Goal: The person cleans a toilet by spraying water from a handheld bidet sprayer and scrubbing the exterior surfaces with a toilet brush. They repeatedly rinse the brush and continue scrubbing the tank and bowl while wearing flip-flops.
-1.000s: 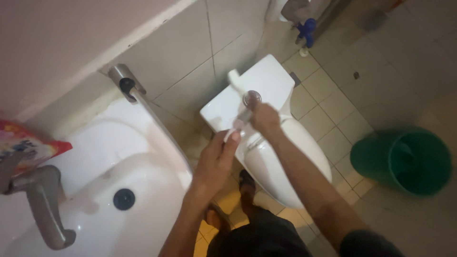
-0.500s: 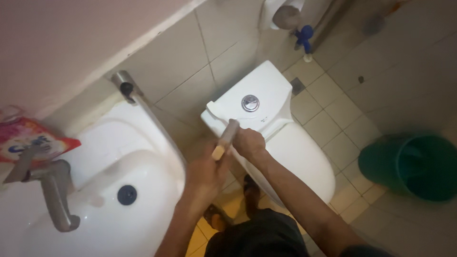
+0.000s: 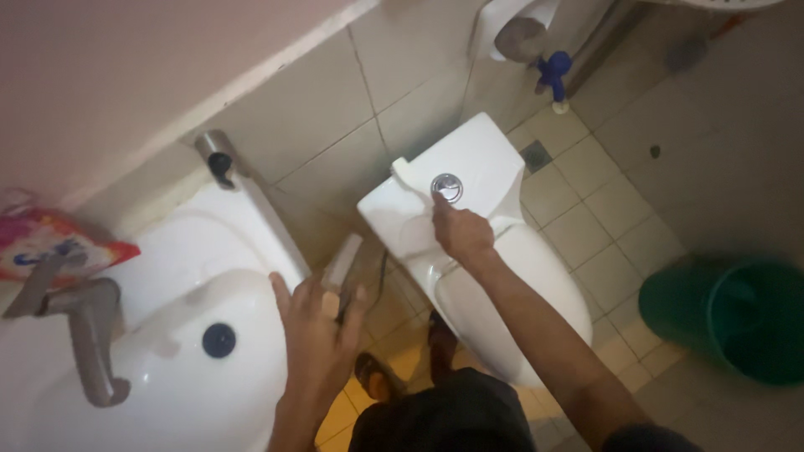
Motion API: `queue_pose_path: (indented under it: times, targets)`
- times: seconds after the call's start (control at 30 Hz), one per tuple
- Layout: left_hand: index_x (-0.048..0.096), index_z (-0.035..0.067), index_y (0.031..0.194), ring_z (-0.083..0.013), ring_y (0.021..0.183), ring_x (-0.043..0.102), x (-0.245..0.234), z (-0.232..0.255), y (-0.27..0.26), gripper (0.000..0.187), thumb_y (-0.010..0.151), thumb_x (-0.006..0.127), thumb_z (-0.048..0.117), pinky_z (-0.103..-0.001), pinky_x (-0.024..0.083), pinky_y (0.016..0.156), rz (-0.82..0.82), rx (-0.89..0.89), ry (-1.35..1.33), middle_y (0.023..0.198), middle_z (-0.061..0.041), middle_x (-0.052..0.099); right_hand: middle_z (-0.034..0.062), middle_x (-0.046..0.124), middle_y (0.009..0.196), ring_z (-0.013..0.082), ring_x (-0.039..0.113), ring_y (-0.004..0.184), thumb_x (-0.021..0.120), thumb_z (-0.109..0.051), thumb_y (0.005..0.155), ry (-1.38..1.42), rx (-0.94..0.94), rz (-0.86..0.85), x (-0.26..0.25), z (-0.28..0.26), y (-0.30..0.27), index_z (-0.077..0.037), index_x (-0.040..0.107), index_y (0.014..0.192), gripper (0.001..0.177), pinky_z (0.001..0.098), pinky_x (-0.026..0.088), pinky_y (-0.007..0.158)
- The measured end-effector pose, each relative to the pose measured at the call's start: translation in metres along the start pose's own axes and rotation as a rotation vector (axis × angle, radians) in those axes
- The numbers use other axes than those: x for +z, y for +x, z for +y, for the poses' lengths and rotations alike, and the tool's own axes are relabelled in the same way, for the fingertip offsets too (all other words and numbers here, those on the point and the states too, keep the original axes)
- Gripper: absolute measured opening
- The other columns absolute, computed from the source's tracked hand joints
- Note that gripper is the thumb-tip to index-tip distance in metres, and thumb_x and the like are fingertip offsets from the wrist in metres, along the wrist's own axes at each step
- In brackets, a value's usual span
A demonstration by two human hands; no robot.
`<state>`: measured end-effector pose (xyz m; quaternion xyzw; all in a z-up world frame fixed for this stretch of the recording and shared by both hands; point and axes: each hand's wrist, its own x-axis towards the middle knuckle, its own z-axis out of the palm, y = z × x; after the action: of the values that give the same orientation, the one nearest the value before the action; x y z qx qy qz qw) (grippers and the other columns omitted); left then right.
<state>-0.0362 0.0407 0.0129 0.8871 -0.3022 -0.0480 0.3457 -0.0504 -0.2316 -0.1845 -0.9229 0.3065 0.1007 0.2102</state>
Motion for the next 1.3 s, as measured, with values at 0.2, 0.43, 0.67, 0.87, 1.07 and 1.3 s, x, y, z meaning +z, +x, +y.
queue_pose_path:
  times: [0.2, 0.43, 0.67, 0.87, 1.07, 1.3]
  targets:
    - [0.06, 0.007, 0.121, -0.0312, 0.104, 0.059, 0.002, 0.004, 0.003, 0.028, 0.099, 0.063, 0.025, -0.065, 0.007, 0.127, 0.034, 0.005, -0.004, 0.094, -0.013, 0.06, 0.0292, 0.071, 0.088, 0.0488, 0.071, 0.084, 0.028, -0.047, 0.112, -0.033, 0.167, 0.078, -0.026, 0.058, 0.043, -0.03, 0.042, 0.155, 0.048, 0.0586, 0.056, 0.081]
    - [0.06, 0.01, 0.144, -0.0298, 0.106, 0.059, 0.003, 0.005, 0.001, 0.05, 0.096, 0.062, 0.024, -0.066, 0.002, 0.124, 0.039, -0.082, -0.082, 0.094, -0.011, 0.063, 0.0269, 0.072, 0.101, 0.0466, 0.071, 0.091, 0.039, -0.036, 0.107, -0.05, 0.187, 0.215, -0.069, 0.092, 0.05, -0.019, 0.048, 0.148, 0.046, 0.0582, 0.056, 0.08]
    - [0.067, 0.005, 0.121, -0.0282, 0.103, 0.061, 0.008, -0.003, 0.001, 0.032, 0.096, 0.065, 0.024, -0.065, 0.004, 0.126, 0.061, -0.031, -0.037, 0.092, -0.009, 0.064, 0.0252, 0.073, 0.097, 0.0469, 0.071, 0.088, 0.041, -0.035, 0.106, 0.01, 0.134, 0.281, -0.045, 0.078, 0.048, -0.017, 0.047, 0.15, 0.048, 0.058, 0.055, 0.081]
    - [0.064, 0.003, 0.086, -0.0287, 0.093, 0.059, 0.009, -0.005, -0.001, 0.025, 0.095, 0.069, 0.025, -0.065, 0.007, 0.129, 0.098, -0.021, -0.053, 0.084, -0.01, 0.058, 0.0248, 0.074, 0.09, 0.0457, 0.072, 0.082, 0.035, -0.039, 0.108, 0.004, 0.099, 0.123, 0.0, 0.032, 0.031, -0.023, 0.037, 0.158, 0.053, 0.0589, 0.056, 0.077]
    - [0.066, 0.003, 0.082, -0.0314, 0.094, 0.059, 0.009, -0.007, 0.0, 0.027, 0.095, 0.068, 0.027, -0.068, 0.008, 0.124, 0.075, -0.008, -0.023, 0.084, -0.01, 0.062, 0.0225, 0.075, 0.088, 0.042, 0.073, 0.077, 0.037, -0.039, 0.106, -0.012, 0.025, -0.081, 0.021, -0.026, -0.001, -0.026, 0.027, 0.161, 0.058, 0.0561, 0.058, 0.072]
    - [0.068, 0.004, 0.082, -0.0314, 0.1, 0.062, 0.007, -0.005, 0.002, 0.028, 0.096, 0.066, 0.028, -0.068, 0.008, 0.125, 0.055, -0.021, -0.001, 0.086, -0.011, 0.065, 0.0204, 0.075, 0.088, 0.0408, 0.073, 0.079, 0.036, -0.041, 0.108, -0.05, -0.034, -0.156, 0.033, -0.072, -0.037, -0.03, 0.024, 0.161, 0.056, 0.0538, 0.058, 0.075]
